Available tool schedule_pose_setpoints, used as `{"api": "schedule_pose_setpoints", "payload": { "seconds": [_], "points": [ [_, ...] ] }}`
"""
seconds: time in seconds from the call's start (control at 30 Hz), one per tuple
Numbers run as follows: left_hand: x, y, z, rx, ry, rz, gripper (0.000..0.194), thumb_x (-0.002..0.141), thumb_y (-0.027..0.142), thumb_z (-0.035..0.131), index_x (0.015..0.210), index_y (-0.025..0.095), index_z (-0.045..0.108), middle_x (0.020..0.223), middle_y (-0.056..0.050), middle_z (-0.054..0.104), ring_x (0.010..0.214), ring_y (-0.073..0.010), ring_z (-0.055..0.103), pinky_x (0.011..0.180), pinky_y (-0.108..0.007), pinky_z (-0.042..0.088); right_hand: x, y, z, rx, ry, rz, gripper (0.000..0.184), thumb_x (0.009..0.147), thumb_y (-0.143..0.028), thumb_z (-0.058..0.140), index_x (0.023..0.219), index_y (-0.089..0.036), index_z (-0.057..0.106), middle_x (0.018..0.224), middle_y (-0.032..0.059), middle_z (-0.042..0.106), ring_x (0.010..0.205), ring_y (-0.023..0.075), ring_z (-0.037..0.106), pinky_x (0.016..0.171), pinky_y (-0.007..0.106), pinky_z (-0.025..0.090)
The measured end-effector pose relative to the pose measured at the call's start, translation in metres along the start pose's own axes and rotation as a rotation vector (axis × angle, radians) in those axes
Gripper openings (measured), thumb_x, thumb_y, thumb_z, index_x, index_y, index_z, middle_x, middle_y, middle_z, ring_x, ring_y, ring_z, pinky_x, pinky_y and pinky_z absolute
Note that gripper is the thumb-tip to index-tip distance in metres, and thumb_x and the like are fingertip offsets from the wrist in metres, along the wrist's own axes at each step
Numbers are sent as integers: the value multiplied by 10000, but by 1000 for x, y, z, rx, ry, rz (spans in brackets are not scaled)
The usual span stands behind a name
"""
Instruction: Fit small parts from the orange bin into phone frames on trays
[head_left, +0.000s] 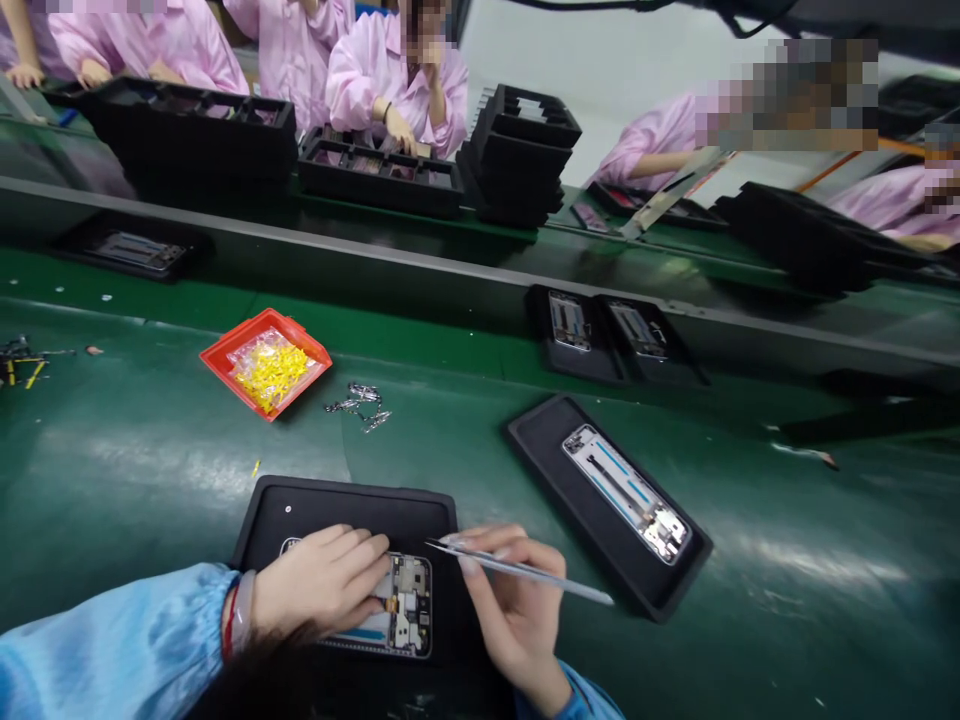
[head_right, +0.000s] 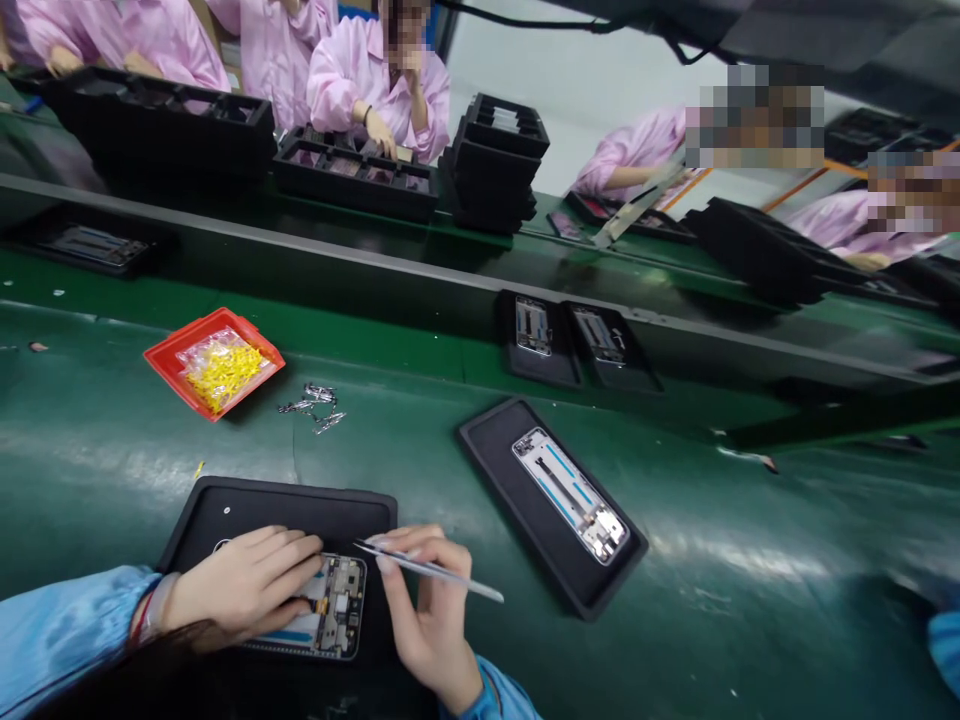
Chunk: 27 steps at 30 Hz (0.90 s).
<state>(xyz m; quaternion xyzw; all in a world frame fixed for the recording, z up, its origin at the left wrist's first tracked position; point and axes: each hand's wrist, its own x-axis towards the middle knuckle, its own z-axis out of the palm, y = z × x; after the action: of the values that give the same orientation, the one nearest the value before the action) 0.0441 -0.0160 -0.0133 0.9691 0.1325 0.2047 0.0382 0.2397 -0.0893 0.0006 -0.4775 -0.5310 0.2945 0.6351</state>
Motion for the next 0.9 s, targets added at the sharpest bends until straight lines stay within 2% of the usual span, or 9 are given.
{"api": "schedule_pose_setpoints", "payload": {
  "seconds": [0.07,0.2,0.27,0.53,0.77,0.9],
  "points": [
    [0,-1,-3,-14,-29,-15,216,903,276,463,986,124,590,934,-82,684,808,-168,620,738,-250,491,0,1,1,-9,-26,37,194,908,-122,494,1007,-276,429,837,11,574,775,164,619,705,334,545],
    [1,-3,-7,-59,-60,-41,192,883,261,477,993,133,569,951,-102,657,817,-183,615,738,-264,507,-4,6,3,-119,-175,47,205,900,-117,484,1039,-258,429,874,38,570,813,184,620,705,341,535],
    [0,-5,-8,-88,-72,-54,186,882,254,469,1000,144,562,966,-108,642,811,-188,614,718,-271,516,-6,8,3,-181,-197,55,213,889,-119,493,1048,-249,438,885,46,566,818,190,618,708,345,533],
    [1,-4,-10,-83,-69,-36,190,883,207,442,1017,138,557,966,-117,631,807,-197,607,715,-286,526,-5,12,5,-262,-168,66,190,872,-152,531,1028,-235,462,858,45,584,780,191,628,683,337,537],
    [3,-2,-11,-123,-133,-68,242,866,239,505,1083,141,548,998,-118,620,866,-206,590,763,-298,513,-8,18,3,-217,-131,114,166,887,-186,533,1019,-238,446,845,39,592,769,186,636,699,349,535],
    [4,-2,-12,-121,-124,-64,240,866,263,516,1068,142,566,993,-116,624,845,-202,599,749,-296,518,-5,19,4,-197,-96,138,144,893,-215,537,1002,-246,449,832,31,591,752,179,637,690,341,536]
  ]
}}
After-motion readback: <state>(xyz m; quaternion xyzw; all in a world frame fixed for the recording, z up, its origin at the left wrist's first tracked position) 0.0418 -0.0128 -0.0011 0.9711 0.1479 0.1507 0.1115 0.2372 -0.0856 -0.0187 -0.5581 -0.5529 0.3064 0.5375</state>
